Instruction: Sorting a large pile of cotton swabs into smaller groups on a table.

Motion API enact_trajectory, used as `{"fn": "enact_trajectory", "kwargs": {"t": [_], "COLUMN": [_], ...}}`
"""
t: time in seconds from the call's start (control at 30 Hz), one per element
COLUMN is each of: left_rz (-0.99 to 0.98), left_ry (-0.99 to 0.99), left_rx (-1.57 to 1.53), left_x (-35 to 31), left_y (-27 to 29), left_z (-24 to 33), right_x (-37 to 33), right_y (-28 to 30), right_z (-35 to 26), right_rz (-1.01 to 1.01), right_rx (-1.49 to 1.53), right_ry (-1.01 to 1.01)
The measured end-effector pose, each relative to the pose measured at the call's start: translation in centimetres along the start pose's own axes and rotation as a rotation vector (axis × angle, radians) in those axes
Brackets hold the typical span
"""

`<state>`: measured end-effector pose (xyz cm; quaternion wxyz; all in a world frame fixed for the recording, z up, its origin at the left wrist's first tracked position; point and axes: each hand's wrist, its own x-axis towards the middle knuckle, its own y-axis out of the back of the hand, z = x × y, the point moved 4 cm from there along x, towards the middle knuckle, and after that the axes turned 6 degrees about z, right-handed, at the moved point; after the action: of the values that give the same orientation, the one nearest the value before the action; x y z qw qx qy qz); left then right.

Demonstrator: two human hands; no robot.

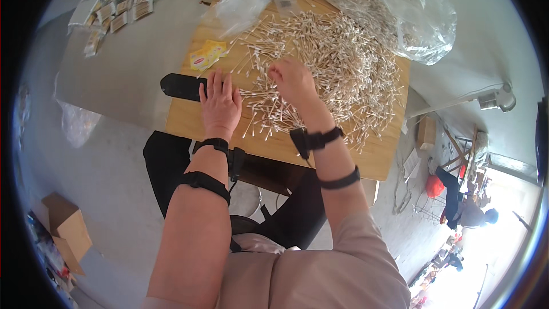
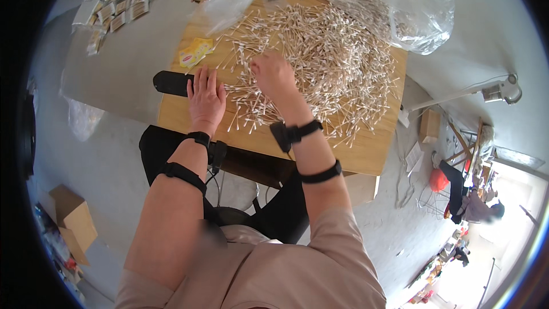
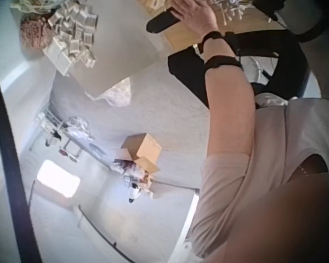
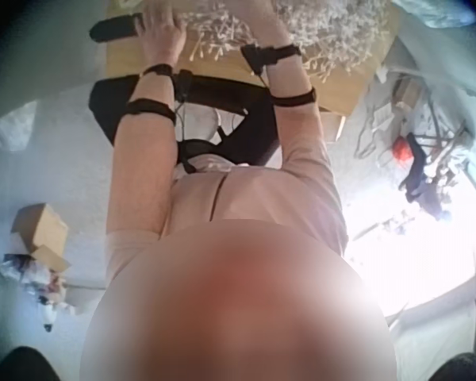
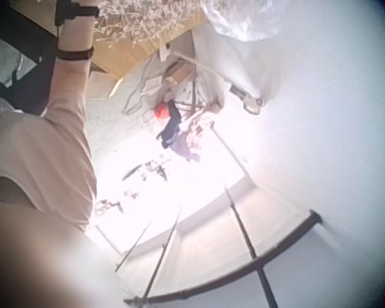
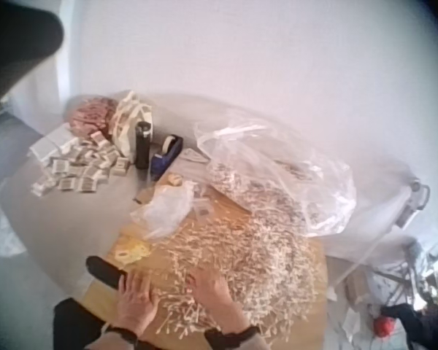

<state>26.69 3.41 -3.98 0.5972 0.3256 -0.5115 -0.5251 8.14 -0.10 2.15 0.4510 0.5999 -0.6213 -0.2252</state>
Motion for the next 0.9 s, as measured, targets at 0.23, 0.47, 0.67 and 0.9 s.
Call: {"fn": "enact_trajectory", "kwargs": {"t": [0.23, 0.47, 0.67, 0.9], "left_rz": [-0.004, 0.013, 0.013, 0.004], "left_ry": [0.000, 0.015, 0.018, 0.012], "left_rx": [-0.028, -0.063, -0.051, -0.046], "left_x": [-0.3, -0.1, -0.3, -0.3], "left_y": [0.0, -0.2, -0.3, -0.3], "left_z": [0.3, 0.1, -0.2, 0.0], "right_x": [3.9, 4.1, 4.0, 0.7], "right_y": [-2.2, -2.3, -1.0, 0.0], "right_z": [1.9, 2.2, 3.0, 7.9], "right_rz": [-0.198, -0.222, -0.119, 0.282], "right_rx": [-0.241, -0.248, -0.222, 1.009], "right_ry": [0.157, 0.330, 0.154, -0.677]}}
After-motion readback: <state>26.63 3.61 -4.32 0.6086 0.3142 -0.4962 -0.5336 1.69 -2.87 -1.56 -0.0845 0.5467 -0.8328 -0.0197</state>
